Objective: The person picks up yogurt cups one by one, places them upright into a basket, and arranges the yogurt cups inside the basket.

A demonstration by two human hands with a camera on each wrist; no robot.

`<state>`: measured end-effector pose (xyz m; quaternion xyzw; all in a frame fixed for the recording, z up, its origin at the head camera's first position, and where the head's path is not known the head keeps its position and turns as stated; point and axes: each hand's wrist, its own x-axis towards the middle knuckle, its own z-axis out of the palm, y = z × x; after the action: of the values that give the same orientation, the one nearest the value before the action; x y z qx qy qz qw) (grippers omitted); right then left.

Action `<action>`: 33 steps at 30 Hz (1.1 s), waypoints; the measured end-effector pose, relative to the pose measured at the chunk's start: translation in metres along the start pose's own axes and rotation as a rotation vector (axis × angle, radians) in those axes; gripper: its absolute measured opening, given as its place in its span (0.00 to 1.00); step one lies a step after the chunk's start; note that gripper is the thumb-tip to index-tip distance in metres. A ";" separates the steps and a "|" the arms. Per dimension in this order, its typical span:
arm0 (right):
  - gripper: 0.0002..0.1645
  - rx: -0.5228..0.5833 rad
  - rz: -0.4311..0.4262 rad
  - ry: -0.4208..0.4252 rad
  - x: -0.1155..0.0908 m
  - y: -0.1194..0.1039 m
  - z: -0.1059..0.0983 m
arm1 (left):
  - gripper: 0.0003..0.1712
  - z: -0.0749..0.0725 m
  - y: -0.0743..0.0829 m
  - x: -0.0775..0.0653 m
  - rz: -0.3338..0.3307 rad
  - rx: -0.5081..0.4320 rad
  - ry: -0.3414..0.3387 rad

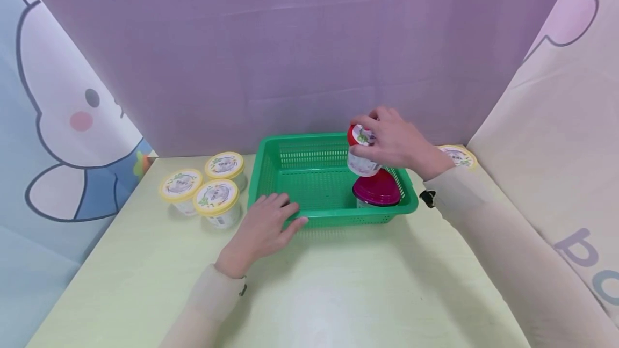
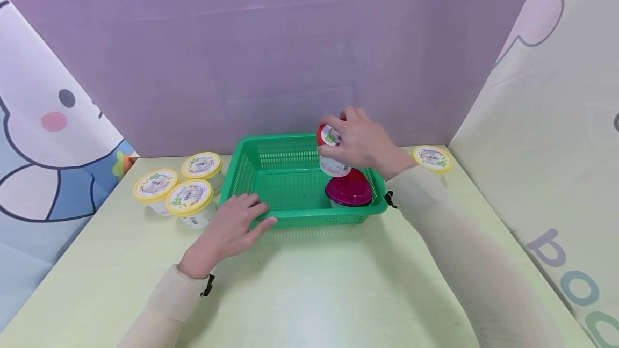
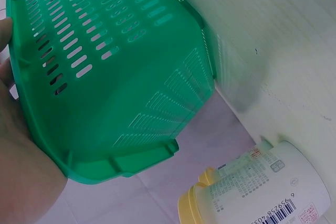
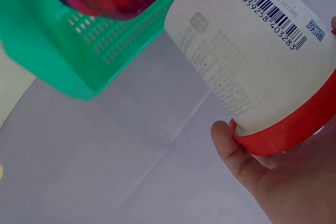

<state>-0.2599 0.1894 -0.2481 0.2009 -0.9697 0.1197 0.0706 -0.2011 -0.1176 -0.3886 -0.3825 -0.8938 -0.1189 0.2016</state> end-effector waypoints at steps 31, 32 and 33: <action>0.34 -0.037 -0.125 -0.039 0.005 -0.044 0.038 | 0.21 -0.001 0.001 0.001 -0.013 0.015 -0.024; 0.35 -0.039 -0.129 -0.042 0.005 -0.044 0.039 | 0.21 -0.002 0.002 0.001 -0.013 0.015 -0.025; 0.35 -0.039 -0.131 -0.044 0.004 -0.045 0.041 | 0.21 -0.002 0.002 0.001 -0.012 0.015 -0.025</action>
<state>-0.2493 0.1373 -0.2771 0.2653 -0.9579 0.0916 0.0606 -0.2000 -0.1164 -0.3863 -0.3769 -0.8994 -0.1089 0.1927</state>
